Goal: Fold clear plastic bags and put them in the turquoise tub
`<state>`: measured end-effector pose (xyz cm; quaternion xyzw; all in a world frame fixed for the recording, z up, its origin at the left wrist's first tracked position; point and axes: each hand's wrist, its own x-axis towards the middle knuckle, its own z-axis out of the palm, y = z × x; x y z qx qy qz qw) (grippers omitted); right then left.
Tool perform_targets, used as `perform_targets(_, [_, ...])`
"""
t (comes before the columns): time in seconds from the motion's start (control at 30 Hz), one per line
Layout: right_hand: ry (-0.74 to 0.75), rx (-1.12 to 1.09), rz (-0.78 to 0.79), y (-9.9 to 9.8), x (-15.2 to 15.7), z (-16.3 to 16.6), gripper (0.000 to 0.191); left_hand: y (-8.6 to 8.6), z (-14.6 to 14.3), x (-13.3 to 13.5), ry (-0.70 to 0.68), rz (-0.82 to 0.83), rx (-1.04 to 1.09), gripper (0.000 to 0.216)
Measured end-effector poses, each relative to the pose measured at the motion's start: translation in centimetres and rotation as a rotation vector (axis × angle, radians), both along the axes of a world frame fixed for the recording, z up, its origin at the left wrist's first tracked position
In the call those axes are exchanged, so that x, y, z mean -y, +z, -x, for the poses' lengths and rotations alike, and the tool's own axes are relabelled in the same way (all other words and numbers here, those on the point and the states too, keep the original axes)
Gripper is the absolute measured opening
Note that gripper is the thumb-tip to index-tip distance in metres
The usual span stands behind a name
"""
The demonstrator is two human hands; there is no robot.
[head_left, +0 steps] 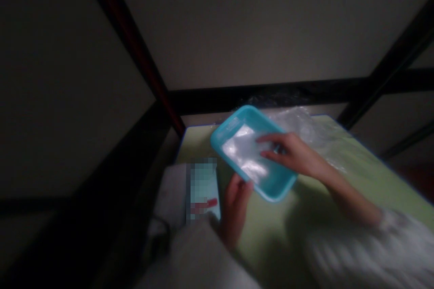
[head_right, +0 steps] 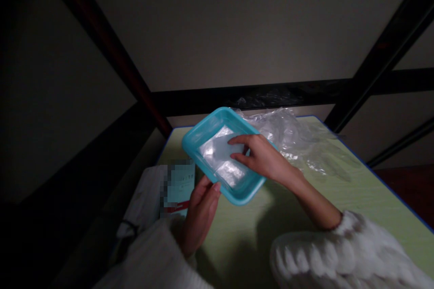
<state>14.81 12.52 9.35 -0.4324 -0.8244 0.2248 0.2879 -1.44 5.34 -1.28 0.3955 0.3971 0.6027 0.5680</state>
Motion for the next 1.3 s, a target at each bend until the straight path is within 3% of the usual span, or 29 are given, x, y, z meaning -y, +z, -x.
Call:
perform_targets(0.23, [0.105, -0.004, 0.277, -1.6, -0.9, -0.4, 0.073, -0.1, -0.1, 0.1, -0.025, -0.01, 0.008, 0.033])
perform_targets(0.37, [0.161, 0.01, 0.437, -1.6, -1.6, -0.5, 0.083, 0.4, -0.2, -0.1, -0.025, -0.016, 0.018, 0.032])
perform_targets(0.5, [0.102, 0.097, 0.56, -0.3, -2.2, -0.4, 0.085, 0.8, -0.2, -0.5, -0.007, -0.02, 0.034, 0.029])
perform_targets(0.63, [0.044, 0.21, 0.484, 0.6, -2.7, 0.1, 0.071, 0.8, -0.2, -0.7, -0.01, -0.036, 0.025, 0.029])
perform_targets(0.87, [0.129, 0.486, 0.087, -0.6, -4.0, 1.0, 0.021, 0.9, -0.2, -0.6, 0.001, -0.026, 0.03, 0.029])
perform_targets(1.1, [0.018, 0.716, -0.156, -0.8, -4.2, 1.8, 0.028, 0.9, -0.2, -0.8, 0.001, -0.038, 0.033, 0.029])
perform_targets(1.3, [-0.013, 0.866, -0.247, 0.0, -2.5, 2.3, 0.029, 0.8, -0.3, -0.9, -0.01, -0.051, 0.031, 0.028])
